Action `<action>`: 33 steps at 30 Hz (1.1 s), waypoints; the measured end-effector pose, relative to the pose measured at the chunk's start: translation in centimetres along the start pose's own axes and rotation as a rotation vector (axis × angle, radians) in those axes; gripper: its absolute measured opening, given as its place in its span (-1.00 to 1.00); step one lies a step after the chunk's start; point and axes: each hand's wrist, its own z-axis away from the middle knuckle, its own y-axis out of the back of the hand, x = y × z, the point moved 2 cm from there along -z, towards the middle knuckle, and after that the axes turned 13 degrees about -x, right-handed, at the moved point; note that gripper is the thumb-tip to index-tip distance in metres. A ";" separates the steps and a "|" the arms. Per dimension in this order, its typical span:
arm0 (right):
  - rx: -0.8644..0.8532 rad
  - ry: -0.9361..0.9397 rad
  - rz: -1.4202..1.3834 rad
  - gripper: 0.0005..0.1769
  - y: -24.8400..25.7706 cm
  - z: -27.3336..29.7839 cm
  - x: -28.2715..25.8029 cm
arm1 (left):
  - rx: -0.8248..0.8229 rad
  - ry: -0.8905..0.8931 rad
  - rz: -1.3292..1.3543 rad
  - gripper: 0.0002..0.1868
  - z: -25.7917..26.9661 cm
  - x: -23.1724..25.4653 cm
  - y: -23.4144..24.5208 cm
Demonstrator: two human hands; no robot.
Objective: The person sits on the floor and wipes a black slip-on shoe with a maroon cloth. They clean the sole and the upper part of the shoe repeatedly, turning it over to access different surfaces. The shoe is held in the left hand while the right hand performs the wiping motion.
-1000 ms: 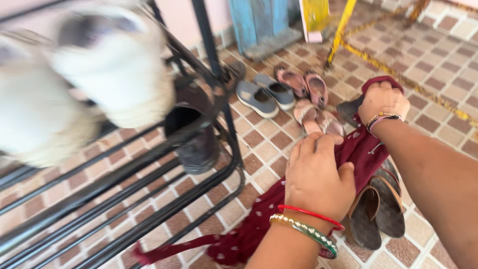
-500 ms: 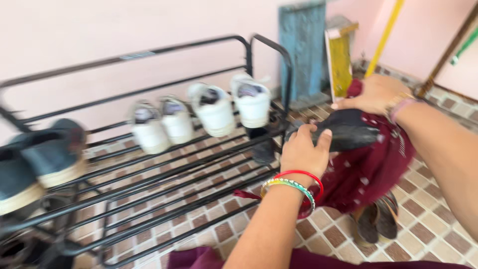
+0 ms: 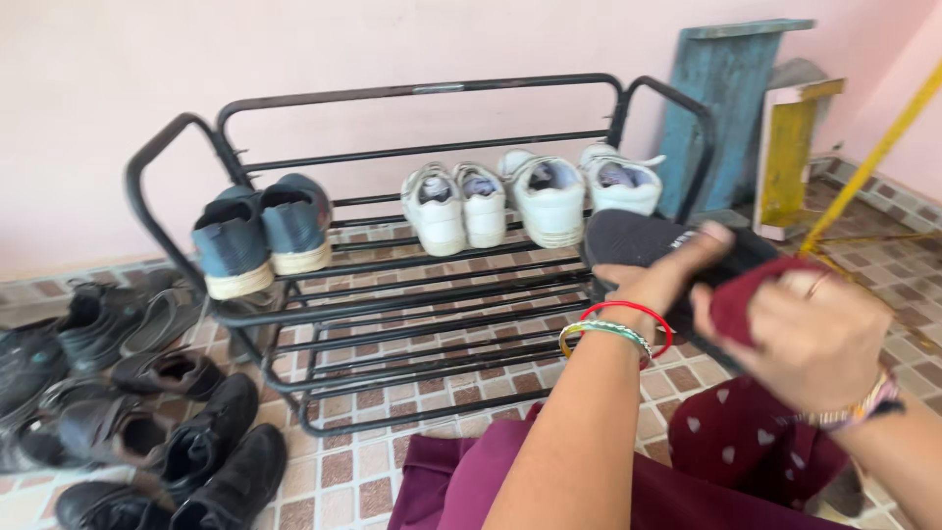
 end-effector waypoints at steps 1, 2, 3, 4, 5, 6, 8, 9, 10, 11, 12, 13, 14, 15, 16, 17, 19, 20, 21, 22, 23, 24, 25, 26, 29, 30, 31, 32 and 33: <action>-0.020 0.011 -0.057 -0.73 -0.5 0.3 -0.7 | 0.047 -0.081 -0.162 0.70 0.5 0.4 0.5; -0.040 0.019 -0.112 -0.73 -1.0 0.5 -1.2 | 0.093 -0.160 -0.328 0.69 0.9 0.8 0.9; -0.060 0.029 -0.167 -0.73 -1.5 0.7 -1.2 | 0.138 -0.237 -0.495 0.69 1.3 1.2 1.1; -0.090 -0.052 -0.256 -0.75 -1.9 0.9 -0.7 | 0.149 -0.316 -0.612 0.61 1.6 1.5 1.3; -0.121 -0.132 -0.345 -0.76 -2.3 1.1 -0.2 | 0.162 -0.394 -0.729 0.52 2.0 1.8 1.5; -0.157 -0.216 -0.432 -0.77 -2.7 1.3 0.3 | 0.172 -0.469 -0.846 0.44 2.3 2.1 1.5; -0.103 -0.414 -0.566 -0.79 -3.2 1.4 1.7 | 0.257 -0.585 -1.014 0.36 3.0 2.3 1.0; -0.076 -0.515 -0.631 -0.80 -3.5 1.3 2.5 | 0.298 -0.642 -1.098 0.32 3.4 2.4 0.8; -0.009 -0.482 -0.617 -0.78 -3.7 1.0 3.1 | 0.286 -0.620 -1.103 0.29 3.6 2.5 1.0; 0.057 -0.448 -0.602 -0.76 -4.0 0.7 3.7 | 0.273 -0.598 -1.108 0.27 3.5 2.7 1.2; 0.100 -0.467 -0.637 -0.72 -4.6 0.3 4.4 | 0.258 -0.579 -1.113 0.24 3.4 2.8 1.4; 0.145 -0.484 -0.670 -0.69 -5.2 0.0 5.0 | 0.210 -0.668 -1.149 0.23 3.5 2.8 1.6; 0.161 -0.553 -0.755 -0.64 -6.1 -0.5 5.7 | 0.160 -0.755 -1.180 0.21 3.5 2.7 1.8; 0.178 -0.622 -0.841 -0.60 -7.0 -0.9 6.3 | 0.108 -0.843 -1.210 0.20 3.5 2.7 2.0; 0.114 -0.714 -0.989 -0.60 -7.8 -1.0 6.7 | 0.090 -0.828 -1.225 0.21 3.4 2.5 2.1; 0.048 -0.806 -1.137 -0.59 -8.5 -1.1 7.1 | 0.072 -0.812 -1.240 0.21 3.3 2.4 2.3; -0.156 -0.873 -1.104 -0.56 -9.0 -1.2 8.3 | 0.048 -0.783 -1.252 0.22 3.1 2.4 2.7; -0.292 -0.846 -0.925 -0.53 -8.9 -1.2 8.9 | 0.046 -0.762 -1.250 0.22 3.1 2.5 3.0; -0.423 -0.813 -0.744 -0.49 -8.9 -1.2 9.4 | 0.044 -0.742 -1.247 0.23 3.1 2.6 3.3; -0.448 -0.807 -0.677 -0.46 -9.0 -1.1 9.8 | 0.053 -0.746 -1.240 0.22 3.2 2.7 3.5; -0.473 -0.801 -0.609 -0.43 -9.2 -0.8 10.3 | 0.063 -0.749 -1.234 0.22 3.3 2.8 3.7; -0.499 -0.792 -0.541 -0.40 -9.4 -0.6 10.8 | 0.074 -0.753 -1.227 0.21 3.5 3.0 3.9; -0.507 -0.816 -0.637 -0.35 -9.8 -0.2 11.2 | 0.060 -0.747 -1.240 0.17 3.6 3.2 4.2; -0.516 -0.838 -0.734 -0.29 -10.2 0.2 11.5 | 0.048 -0.739 -1.253 0.13 3.9 3.5 4.7; -0.548 -0.949 -0.775 -0.27 -10.7 1.0 11.5 | 0.161 -0.782 -1.344 -0.09 4.5 4.3 5.8; -0.558 -0.993 -0.742 -0.28 -10.7 1.1 11.4 | 0.223 -0.811 -1.380 -0.17 4.4 4.5 5.8; -0.522 -1.018 -0.720 -0.31 -10.5 1.1 11.3 | 0.310 -0.735 -1.383 -0.38 4.1 4.5 5.9; -0.490 -1.041 -0.698 -0.33 -10.4 1.1 10.9 | 0.397 -0.653 -1.381 -0.58 3.6 4.2 6.1; -0.458 -1.062 -0.677 -0.35 -10.2 1.2 10.7 | 0.483 -0.570 -1.377 -0.78 3.1 3.9 6.5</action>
